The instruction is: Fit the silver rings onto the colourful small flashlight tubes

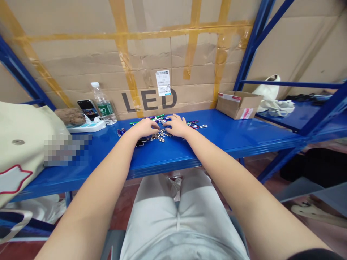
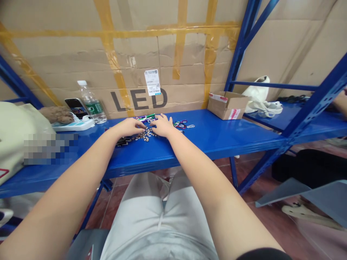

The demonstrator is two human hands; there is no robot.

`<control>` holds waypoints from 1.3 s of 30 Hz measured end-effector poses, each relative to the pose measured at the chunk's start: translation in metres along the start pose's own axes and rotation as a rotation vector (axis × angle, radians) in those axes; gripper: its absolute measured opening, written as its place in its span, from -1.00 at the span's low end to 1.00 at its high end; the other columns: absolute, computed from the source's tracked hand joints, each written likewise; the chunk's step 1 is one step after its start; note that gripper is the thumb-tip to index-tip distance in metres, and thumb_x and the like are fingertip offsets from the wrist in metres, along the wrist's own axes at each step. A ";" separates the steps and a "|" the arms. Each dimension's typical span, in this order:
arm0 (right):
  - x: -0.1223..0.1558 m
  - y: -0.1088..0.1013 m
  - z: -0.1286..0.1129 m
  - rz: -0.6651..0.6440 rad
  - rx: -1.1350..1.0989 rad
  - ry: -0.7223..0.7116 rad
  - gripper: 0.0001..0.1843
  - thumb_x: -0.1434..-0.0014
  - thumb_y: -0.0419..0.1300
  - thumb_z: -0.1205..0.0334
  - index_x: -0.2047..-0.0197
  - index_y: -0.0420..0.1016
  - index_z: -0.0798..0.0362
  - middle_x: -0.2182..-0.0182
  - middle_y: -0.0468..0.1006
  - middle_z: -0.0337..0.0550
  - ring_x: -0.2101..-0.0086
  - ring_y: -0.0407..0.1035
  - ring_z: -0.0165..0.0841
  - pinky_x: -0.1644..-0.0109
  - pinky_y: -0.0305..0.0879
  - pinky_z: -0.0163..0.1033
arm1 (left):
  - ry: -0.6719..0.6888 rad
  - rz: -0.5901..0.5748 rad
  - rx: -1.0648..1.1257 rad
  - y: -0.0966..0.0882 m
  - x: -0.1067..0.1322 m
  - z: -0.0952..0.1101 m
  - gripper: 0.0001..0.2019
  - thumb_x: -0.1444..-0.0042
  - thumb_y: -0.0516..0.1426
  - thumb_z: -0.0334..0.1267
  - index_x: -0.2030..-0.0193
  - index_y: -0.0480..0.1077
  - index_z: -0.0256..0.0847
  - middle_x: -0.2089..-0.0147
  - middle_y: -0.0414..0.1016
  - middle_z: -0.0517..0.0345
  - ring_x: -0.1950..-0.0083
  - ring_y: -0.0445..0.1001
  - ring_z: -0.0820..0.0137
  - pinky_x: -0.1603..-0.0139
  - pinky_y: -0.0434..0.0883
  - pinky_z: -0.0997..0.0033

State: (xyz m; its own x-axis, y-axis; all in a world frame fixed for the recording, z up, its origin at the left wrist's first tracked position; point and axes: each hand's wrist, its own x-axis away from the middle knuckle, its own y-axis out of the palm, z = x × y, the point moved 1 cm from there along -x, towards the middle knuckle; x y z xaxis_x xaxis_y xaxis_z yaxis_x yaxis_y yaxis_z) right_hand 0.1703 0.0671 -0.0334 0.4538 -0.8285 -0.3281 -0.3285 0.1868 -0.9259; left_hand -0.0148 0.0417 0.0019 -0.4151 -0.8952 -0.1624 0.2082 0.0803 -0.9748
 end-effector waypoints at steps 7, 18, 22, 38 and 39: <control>0.002 -0.003 -0.009 -0.041 0.056 -0.021 -0.73 -0.21 0.15 0.10 0.05 0.58 -0.30 -0.29 0.23 -0.20 -0.29 -0.05 -0.03 -0.25 -0.16 0.41 | -0.005 -0.033 -0.009 0.007 -0.006 -0.002 -0.78 0.01 0.18 -0.20 0.23 0.62 -0.04 0.19 0.64 0.22 0.12 0.54 0.29 0.09 0.42 0.47; 0.001 -0.002 -0.008 -0.050 0.100 -0.009 -0.63 -0.27 0.04 0.12 -0.09 0.49 -0.22 -0.25 0.30 -0.13 -0.18 0.12 -0.01 -0.19 0.02 0.36 | 0.003 -0.057 0.052 0.001 -0.002 -0.003 -0.74 0.02 0.16 -0.31 0.20 0.61 -0.06 0.13 0.63 0.23 0.11 0.55 0.32 0.00 0.40 0.47; -0.001 0.000 -0.007 -0.059 0.107 0.006 -0.67 -0.27 0.03 0.17 0.04 0.58 -0.20 -0.20 0.37 -0.15 -0.17 0.13 -0.01 -0.18 0.05 0.34 | -0.014 -0.074 0.022 0.000 -0.002 -0.008 -0.75 0.03 0.16 -0.27 0.22 0.62 -0.04 0.13 0.64 0.25 0.10 0.55 0.33 -0.01 0.39 0.49; 0.003 -0.010 -0.007 -0.033 0.036 0.031 -0.86 -0.14 0.22 0.26 0.24 0.60 -0.09 0.00 0.51 -0.16 -0.05 0.29 -0.15 -0.14 0.16 0.06 | -0.051 -0.107 0.043 0.000 -0.002 -0.015 -0.81 0.05 0.22 -0.17 0.28 0.61 -0.04 0.20 0.64 0.24 0.17 0.54 0.31 0.15 0.40 0.50; 0.004 -0.010 -0.007 -0.034 0.034 0.022 -0.86 -0.14 0.23 0.26 0.25 0.61 -0.09 0.00 0.51 -0.16 -0.05 0.29 -0.16 -0.13 0.16 0.04 | -0.051 -0.103 0.039 0.000 -0.001 -0.014 -0.81 0.05 0.22 -0.18 0.27 0.61 -0.06 0.21 0.64 0.23 0.18 0.54 0.31 0.14 0.40 0.49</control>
State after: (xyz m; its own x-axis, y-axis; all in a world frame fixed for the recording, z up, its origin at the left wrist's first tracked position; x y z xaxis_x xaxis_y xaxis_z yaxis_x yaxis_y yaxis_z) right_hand 0.1694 0.0582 -0.0235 0.4459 -0.8461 -0.2922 -0.2848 0.1753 -0.9424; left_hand -0.0266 0.0490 -0.0004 -0.3905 -0.9191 -0.0530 0.2015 -0.0291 -0.9791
